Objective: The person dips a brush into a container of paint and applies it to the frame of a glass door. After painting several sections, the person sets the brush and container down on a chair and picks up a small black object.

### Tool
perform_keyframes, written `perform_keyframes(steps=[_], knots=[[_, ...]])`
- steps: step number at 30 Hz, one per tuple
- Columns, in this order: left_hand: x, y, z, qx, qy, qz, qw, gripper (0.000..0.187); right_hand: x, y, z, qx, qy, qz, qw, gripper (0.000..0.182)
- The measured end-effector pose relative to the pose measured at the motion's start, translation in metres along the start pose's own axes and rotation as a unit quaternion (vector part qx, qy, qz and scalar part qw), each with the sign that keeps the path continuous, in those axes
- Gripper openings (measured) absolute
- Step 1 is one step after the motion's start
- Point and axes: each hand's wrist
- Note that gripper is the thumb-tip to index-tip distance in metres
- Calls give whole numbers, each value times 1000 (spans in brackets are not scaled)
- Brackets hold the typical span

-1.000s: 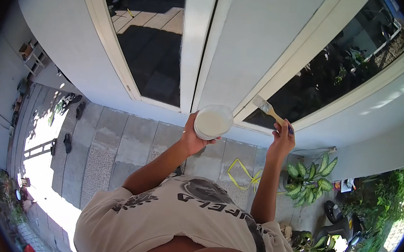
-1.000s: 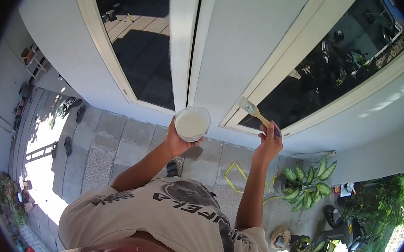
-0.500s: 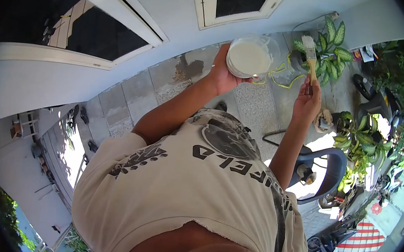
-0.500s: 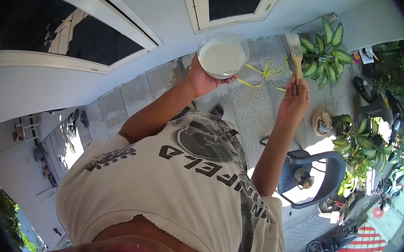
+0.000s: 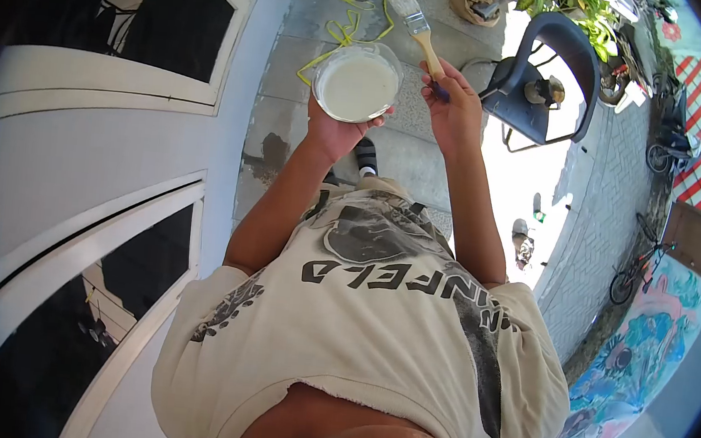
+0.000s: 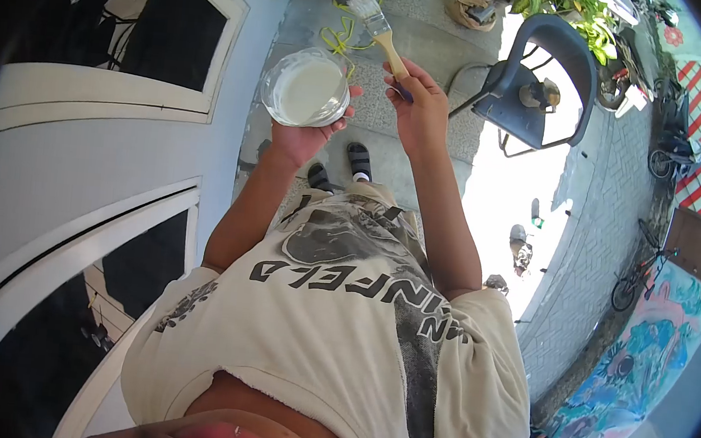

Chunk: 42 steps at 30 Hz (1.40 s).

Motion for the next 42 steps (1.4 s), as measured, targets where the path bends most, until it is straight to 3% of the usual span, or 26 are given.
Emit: perform_keyframes(steps=[6, 11, 20, 25, 29, 33, 36, 39, 42], knots=[[42, -18, 0, 39, 0, 98, 994, 65, 13, 45, 45, -91, -22, 41, 995, 30], [80, -38, -28, 72, -27, 165, 983, 69, 42, 74, 89, -111, -68, 79, 988, 31], [157, -92, -95, 144, -66, 125, 979, 64, 138, 85, 166, -93, -69, 72, 991, 29], [202, -128, -121, 125, -72, 142, 979, 67, 196, 80, 191, -74, -12, 89, 993, 29], [226, -153, -128, 76, -88, 136, 984, 71, 249, 78, 196, -57, 85, 184, 978, 26], [232, -173, -141, 92, -78, 130, 984, 64, 295, 74, 191, -28, 86, 219, 972, 24], [233, -192, -145, 96, -72, 140, 983, 62, 306, 55, 191, -40, 71, 222, 972, 24], [231, -219, -148, 99, -82, 153, 980, 70, 305, 18, 203, -12, 4, 164, 986, 25], [224, -247, -162, 144, -74, 174, 971, 65, 288, -25, 213, -46, -14, 152, 987, 24]])
Point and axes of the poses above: each hand's wrist, its own y-axis away from the middle knuckle, its own z-axis out of the back of the hand, x = y × z, and after that the axes turned 12 degrees about -y, right-handed
